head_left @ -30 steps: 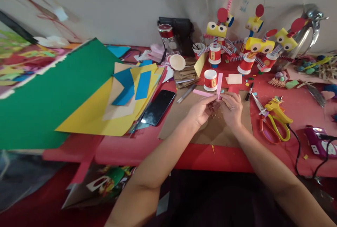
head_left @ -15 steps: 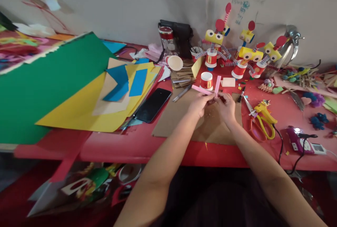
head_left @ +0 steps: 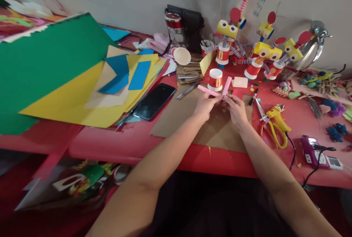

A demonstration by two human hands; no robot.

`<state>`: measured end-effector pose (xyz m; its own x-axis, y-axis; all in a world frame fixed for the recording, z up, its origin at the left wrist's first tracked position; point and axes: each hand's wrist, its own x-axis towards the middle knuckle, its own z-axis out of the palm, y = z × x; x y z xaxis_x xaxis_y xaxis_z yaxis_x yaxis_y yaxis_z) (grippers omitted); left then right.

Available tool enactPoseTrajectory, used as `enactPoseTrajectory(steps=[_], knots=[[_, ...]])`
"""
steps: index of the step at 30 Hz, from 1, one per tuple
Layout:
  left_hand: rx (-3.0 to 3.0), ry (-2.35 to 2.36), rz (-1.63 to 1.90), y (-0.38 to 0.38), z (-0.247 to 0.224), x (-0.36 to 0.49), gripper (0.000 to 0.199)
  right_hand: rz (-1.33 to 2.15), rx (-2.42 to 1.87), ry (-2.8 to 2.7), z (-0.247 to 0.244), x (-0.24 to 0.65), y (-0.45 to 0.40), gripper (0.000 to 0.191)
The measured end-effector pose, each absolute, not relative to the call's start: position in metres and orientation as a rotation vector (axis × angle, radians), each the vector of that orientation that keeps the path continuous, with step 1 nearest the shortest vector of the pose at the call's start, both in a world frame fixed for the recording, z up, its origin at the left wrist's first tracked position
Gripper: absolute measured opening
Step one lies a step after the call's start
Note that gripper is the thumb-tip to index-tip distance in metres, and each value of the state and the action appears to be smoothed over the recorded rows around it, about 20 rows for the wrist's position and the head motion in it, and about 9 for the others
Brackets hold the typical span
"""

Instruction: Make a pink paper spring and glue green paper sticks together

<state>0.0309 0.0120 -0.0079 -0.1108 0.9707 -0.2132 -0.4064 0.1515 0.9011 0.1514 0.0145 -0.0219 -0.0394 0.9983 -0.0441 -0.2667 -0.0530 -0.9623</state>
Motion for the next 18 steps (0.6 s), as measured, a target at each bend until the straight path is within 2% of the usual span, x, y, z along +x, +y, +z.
enactPoseTrajectory(steps=[9, 18], knots=[[0.695, 1.029, 1.341, 0.008, -0.003, 0.035, 0.015, 1.186, -1.1, -1.07, -0.015, 0.149, 0.016, 0.018], [0.702, 1.056, 1.317, 0.005, 0.003, 0.037, 0.009, 1.321, -1.103, -0.949, -0.018, 0.149, 0.019, 0.023]])
